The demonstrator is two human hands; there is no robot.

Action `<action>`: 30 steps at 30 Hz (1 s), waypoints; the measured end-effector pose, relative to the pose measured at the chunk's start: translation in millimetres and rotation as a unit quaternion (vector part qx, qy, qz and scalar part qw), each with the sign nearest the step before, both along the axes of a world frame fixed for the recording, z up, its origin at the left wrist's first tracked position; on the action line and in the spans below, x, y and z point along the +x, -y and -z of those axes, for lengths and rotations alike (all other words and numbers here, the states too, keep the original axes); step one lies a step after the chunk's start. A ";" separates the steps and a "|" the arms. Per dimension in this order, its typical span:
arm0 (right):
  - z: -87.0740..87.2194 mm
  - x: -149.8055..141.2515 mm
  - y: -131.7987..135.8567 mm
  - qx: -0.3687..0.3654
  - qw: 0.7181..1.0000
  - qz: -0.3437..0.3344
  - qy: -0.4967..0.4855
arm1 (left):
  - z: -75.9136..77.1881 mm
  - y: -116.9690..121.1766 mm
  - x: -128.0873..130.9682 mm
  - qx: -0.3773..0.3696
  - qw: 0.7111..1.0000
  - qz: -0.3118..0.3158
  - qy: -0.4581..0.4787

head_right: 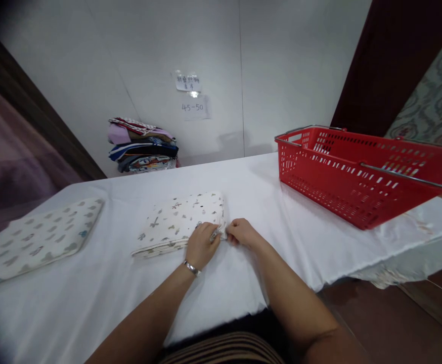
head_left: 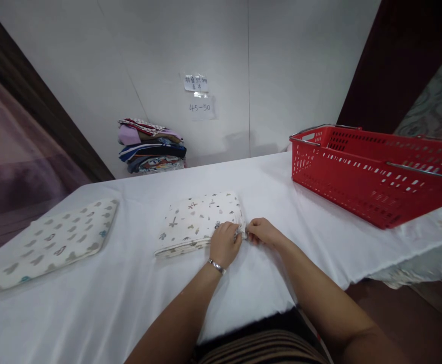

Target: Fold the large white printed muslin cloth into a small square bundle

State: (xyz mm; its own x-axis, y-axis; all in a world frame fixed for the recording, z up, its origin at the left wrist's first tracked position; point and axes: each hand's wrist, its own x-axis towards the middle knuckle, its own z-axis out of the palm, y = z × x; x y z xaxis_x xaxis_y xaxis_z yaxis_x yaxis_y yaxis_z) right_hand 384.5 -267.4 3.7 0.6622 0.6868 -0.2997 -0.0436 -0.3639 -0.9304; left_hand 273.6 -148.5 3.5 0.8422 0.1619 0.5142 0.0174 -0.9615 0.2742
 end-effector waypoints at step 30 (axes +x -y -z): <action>4.0 -0.4 -0.9 0.105 0.990 -0.013 -0.098 | -3.6 3.4 -4.4 0.018 0.999 0.019 -0.044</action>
